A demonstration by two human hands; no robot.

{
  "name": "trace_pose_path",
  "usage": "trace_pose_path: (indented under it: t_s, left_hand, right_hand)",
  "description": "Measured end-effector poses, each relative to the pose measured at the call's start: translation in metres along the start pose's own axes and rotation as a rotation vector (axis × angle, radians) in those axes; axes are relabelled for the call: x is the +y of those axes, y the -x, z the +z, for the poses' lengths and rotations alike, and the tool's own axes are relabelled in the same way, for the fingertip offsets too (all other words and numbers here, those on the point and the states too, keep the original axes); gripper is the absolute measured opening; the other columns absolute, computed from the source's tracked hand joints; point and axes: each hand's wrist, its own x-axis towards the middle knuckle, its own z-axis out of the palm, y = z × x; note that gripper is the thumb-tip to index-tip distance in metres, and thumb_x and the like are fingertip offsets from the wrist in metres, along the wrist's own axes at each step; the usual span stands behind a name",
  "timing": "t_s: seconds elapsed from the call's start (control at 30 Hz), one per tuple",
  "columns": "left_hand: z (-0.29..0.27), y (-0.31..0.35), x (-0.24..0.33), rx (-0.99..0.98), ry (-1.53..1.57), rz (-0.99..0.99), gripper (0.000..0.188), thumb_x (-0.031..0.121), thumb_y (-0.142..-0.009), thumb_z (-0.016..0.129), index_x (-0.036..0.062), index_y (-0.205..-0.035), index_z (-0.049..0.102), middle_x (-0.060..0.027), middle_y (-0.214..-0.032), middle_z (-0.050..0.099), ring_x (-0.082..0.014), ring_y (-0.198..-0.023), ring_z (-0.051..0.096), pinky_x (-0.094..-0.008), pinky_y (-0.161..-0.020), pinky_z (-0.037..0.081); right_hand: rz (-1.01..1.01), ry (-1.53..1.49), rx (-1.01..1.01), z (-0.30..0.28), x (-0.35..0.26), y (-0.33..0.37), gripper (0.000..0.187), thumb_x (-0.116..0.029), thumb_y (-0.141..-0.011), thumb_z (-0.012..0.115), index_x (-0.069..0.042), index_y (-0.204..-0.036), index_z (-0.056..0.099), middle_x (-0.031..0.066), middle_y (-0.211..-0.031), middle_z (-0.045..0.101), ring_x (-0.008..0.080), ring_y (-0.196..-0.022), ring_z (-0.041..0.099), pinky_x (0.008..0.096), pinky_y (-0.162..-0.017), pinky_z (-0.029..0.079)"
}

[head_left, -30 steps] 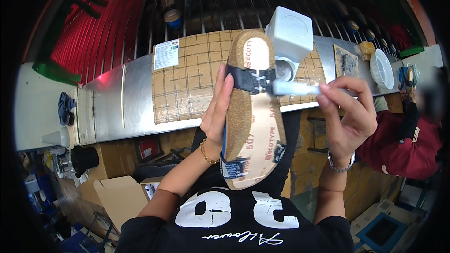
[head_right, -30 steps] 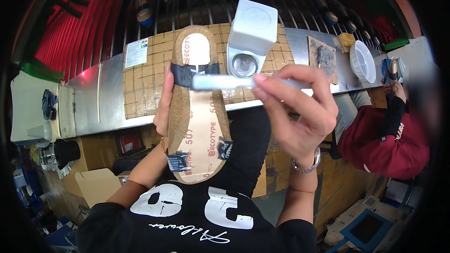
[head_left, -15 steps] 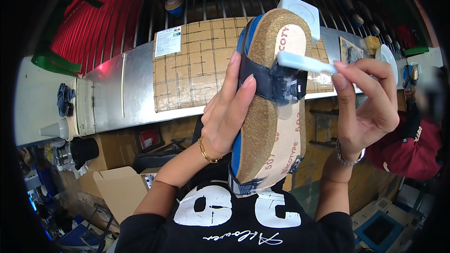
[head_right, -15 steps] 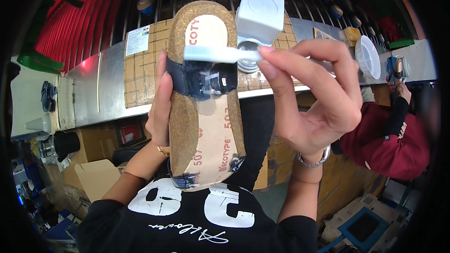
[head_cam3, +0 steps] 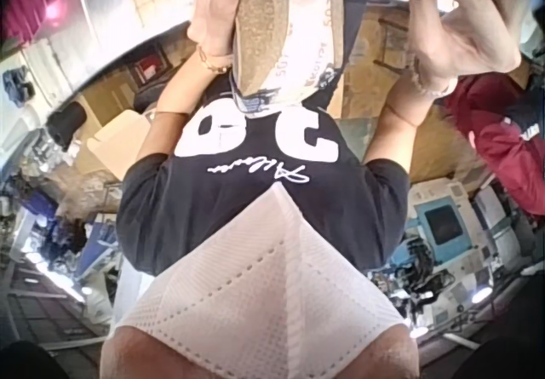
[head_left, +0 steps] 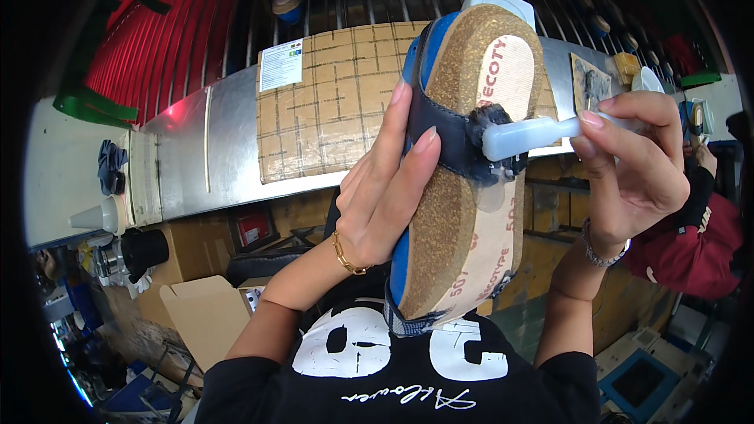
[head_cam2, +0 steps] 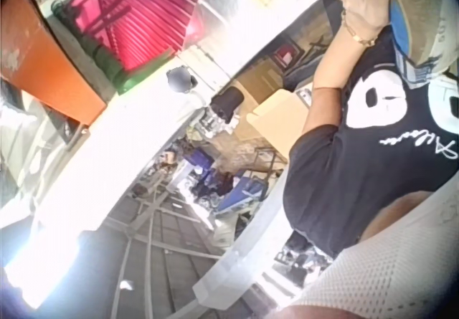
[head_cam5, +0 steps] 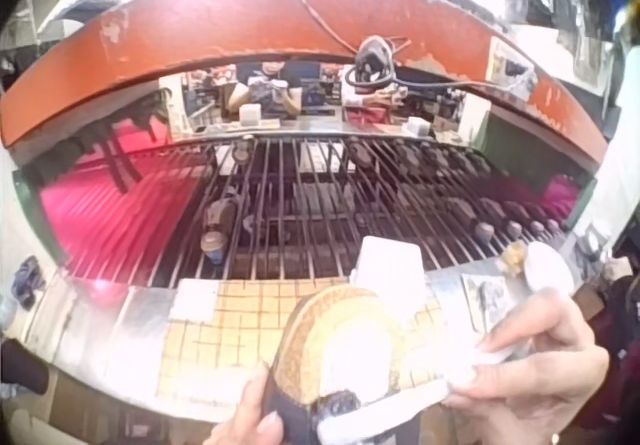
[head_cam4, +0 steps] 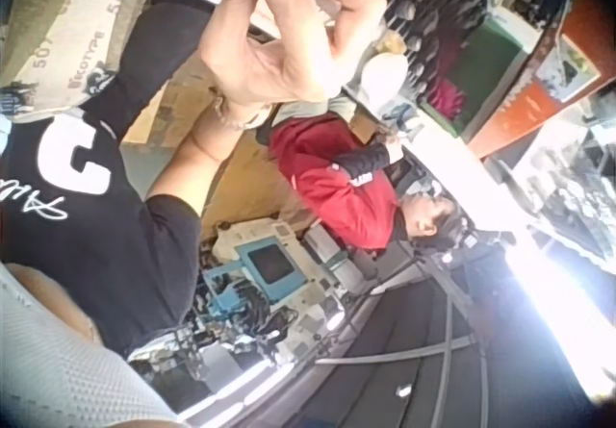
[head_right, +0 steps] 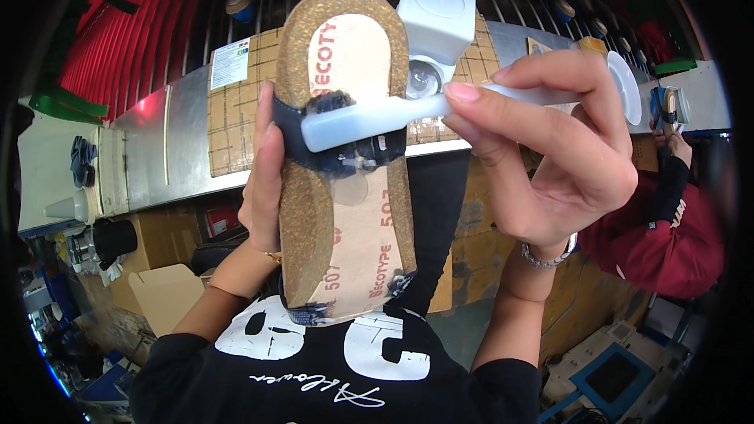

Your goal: The person holds a sandal and uses a brush to apply glue from a white container to the straps and sole edges. The person repeatedly dips the brush into the container and spreads the adhesive along the sandal's surfaces.

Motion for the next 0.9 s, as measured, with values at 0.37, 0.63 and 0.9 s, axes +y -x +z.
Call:
trace_pose_path:
  t_s: [0.37,0.63,0.9]
  left_hand:
    - [0.000,0.000,0.004,-0.019,0.034,-0.022,0.088,0.018,-0.088,0.073,-0.0030,-0.154,0.021,-0.0287,-0.144,0.042,-0.0297,-0.121,0.059,-0.0342,-0.102,0.050]
    - [0.000,0.002,0.006,-0.029,0.051,-0.037,0.086,0.020,-0.089,0.072,-0.0032,-0.154,0.020,-0.0301,-0.145,0.041,-0.0308,-0.121,0.059,-0.0343,-0.101,0.050]
    - [0.002,0.003,0.009,-0.034,0.067,-0.038,0.084,0.021,-0.091,0.070,-0.0035,-0.154,0.019,-0.0315,-0.146,0.040,-0.0319,-0.120,0.060,-0.0343,-0.101,0.051]
  right_hand:
    - [-0.026,-0.028,-0.096,-0.010,0.001,-0.001,0.031,0.002,-0.066,0.079,-0.001,-0.097,0.078,0.0146,-0.096,0.063,0.0222,-0.088,0.058,0.0308,-0.078,0.043]
    - [-0.041,-0.070,-0.218,-0.022,0.000,-0.010,0.025,0.002,-0.071,0.077,0.000,-0.096,0.076,0.0144,-0.098,0.062,0.0208,-0.088,0.057,0.0299,-0.077,0.044]
    - [-0.037,0.010,-0.070,-0.013,-0.004,-0.006,0.025,0.004,-0.077,0.075,0.001,-0.102,0.075,0.0154,-0.103,0.062,0.0185,-0.089,0.056,0.0261,-0.077,0.043]
